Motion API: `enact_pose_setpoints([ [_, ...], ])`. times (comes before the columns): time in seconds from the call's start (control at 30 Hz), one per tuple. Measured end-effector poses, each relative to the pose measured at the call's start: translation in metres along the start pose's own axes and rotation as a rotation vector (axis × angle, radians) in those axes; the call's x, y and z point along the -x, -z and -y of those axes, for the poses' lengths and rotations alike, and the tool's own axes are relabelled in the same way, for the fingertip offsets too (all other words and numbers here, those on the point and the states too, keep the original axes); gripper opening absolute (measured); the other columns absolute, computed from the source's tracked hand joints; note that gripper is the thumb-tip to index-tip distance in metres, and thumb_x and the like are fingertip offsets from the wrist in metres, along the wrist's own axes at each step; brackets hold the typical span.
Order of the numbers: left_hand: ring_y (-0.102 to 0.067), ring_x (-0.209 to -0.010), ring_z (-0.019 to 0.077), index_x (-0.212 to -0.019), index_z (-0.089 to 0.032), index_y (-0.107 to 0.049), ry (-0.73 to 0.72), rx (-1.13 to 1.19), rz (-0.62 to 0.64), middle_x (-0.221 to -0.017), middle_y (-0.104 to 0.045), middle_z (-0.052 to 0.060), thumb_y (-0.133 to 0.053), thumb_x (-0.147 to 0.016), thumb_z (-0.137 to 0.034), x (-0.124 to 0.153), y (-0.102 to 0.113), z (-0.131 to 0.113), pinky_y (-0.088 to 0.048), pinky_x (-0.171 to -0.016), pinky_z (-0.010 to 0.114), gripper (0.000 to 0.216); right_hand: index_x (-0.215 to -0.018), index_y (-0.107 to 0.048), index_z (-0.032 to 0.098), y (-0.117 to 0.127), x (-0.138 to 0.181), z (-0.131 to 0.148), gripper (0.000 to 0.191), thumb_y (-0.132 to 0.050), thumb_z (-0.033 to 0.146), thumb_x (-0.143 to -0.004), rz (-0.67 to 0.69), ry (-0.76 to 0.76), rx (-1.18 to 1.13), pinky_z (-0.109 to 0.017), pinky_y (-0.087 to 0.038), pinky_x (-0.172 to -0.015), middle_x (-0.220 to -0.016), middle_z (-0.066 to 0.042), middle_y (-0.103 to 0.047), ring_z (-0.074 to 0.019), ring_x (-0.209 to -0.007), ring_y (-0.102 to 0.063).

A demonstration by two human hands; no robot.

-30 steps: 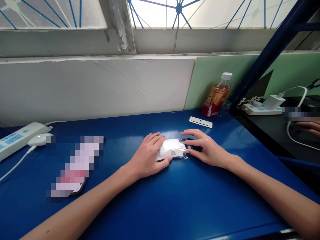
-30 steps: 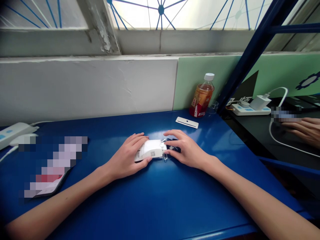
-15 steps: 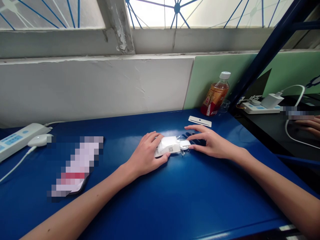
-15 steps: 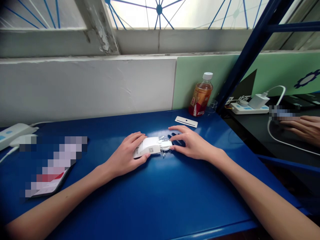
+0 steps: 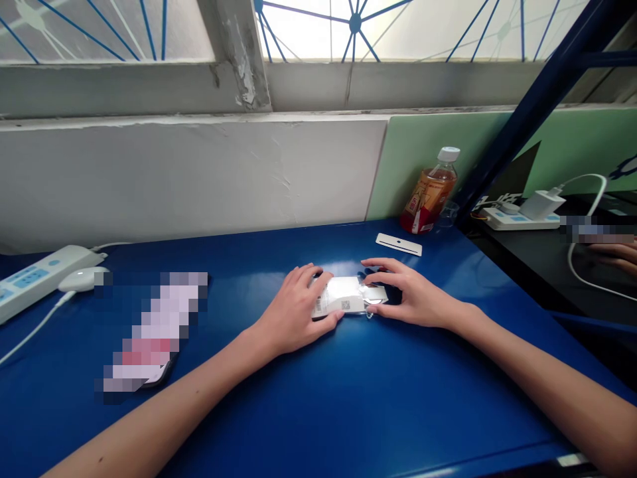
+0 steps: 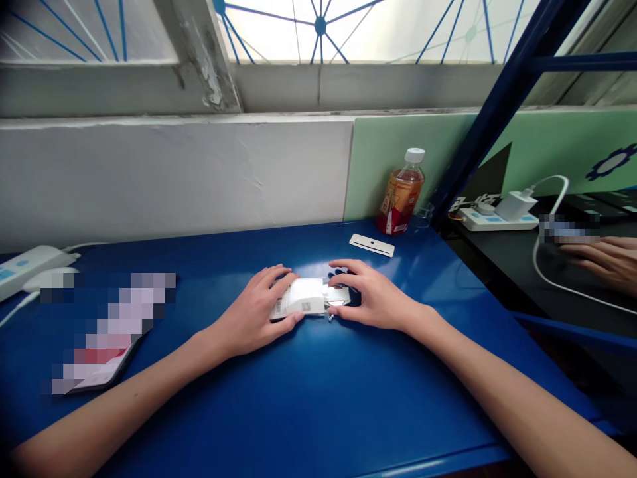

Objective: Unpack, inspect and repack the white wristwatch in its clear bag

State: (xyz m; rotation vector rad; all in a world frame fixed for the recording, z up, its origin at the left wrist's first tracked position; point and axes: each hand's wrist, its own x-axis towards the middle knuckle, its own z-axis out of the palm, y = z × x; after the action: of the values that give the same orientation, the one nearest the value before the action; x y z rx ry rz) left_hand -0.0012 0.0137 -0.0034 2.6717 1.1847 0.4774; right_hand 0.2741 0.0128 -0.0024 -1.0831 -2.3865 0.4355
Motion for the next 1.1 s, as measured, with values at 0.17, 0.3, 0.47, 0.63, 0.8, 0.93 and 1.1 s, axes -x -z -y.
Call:
enact_pose_setpoints([
  [0.17,-0.042,-0.134,0.0395,-0.135,-0.014,-0.05,0.008,-0.028,0.025,-0.138,-0.051,0.02,-0.052,-0.092,-0.05,-0.001,0.001,-0.001,-0.032,-0.112,0.057,0.056,-0.101,-0.069,0.021,0.012,-0.001,-0.002,0.026,-0.073,0.033,-0.079,0.005,0.023,0.103,-0.051,-0.046,-0.105,-0.138,-0.015,-0.055,-0.0341,-0.128,-0.053],
  [0.3,-0.041,-0.134,0.0401,-0.134,-0.013,-0.051,0.009,-0.028,0.037,-0.138,-0.051,0.02,-0.052,-0.092,-0.05,-0.001,0.002,-0.002,-0.032,-0.112,0.058,0.057,-0.098,-0.068,0.021,0.017,-0.001,-0.003,0.024,-0.073,0.031,-0.077,0.018,0.034,0.121,-0.051,-0.046,-0.105,-0.135,-0.015,-0.057,-0.0351,-0.128,-0.053],
  [0.47,-0.042,-0.134,0.0402,-0.132,-0.013,-0.052,0.001,-0.013,0.02,-0.137,-0.052,0.02,-0.053,-0.091,-0.049,-0.001,0.003,-0.003,-0.033,-0.112,0.059,0.054,-0.112,-0.067,0.022,0.01,0.001,-0.001,0.03,-0.068,0.031,-0.084,0.053,0.019,0.086,-0.048,-0.047,-0.104,-0.14,-0.014,-0.054,-0.0322,-0.128,-0.054],
  [0.63,-0.043,-0.133,0.0401,-0.131,-0.013,-0.052,-0.009,-0.015,0.012,-0.136,-0.053,0.02,-0.054,-0.091,-0.047,-0.001,0.002,-0.003,-0.032,-0.111,0.059,0.053,-0.122,-0.065,0.023,-0.002,0.003,-0.002,0.036,-0.063,0.041,-0.09,0.048,0.015,0.037,-0.047,-0.049,-0.103,-0.142,-0.014,-0.053,-0.0312,-0.129,-0.053],
  [0.8,-0.047,-0.129,0.0387,-0.123,-0.012,-0.058,-0.008,-0.038,-0.018,-0.133,-0.056,0.02,-0.056,-0.09,-0.048,-0.002,0.002,-0.003,-0.035,-0.111,0.055,0.049,-0.116,-0.065,0.021,-0.001,0.0,0.0,0.027,-0.056,0.035,-0.095,0.019,0.077,0.076,-0.049,-0.049,-0.102,-0.139,-0.015,-0.056,-0.0307,-0.126,-0.055],
  [0.93,-0.05,-0.126,0.0371,-0.119,-0.011,-0.06,-0.007,-0.035,-0.037,-0.13,-0.059,0.02,-0.056,-0.09,-0.046,-0.003,0.003,-0.003,-0.038,-0.109,0.054,0.046,-0.115,-0.064,0.02,0.007,-0.002,0.0,0.024,-0.049,0.028,-0.098,-0.018,0.092,0.137,-0.049,-0.05,-0.101,-0.131,-0.015,-0.061,-0.0307,-0.124,-0.056],
  [1.1,-0.05,-0.126,0.0365,-0.119,-0.011,-0.06,-0.004,-0.027,-0.047,-0.131,-0.059,0.019,-0.056,-0.089,-0.045,-0.003,0.002,-0.001,-0.038,-0.109,0.053,0.046,-0.12,-0.061,0.016,0.011,-0.002,-0.005,0.028,-0.043,0.027,-0.101,-0.074,0.039,0.162,-0.044,-0.051,-0.097,-0.122,-0.015,-0.066,-0.0276,-0.113,-0.063],
])
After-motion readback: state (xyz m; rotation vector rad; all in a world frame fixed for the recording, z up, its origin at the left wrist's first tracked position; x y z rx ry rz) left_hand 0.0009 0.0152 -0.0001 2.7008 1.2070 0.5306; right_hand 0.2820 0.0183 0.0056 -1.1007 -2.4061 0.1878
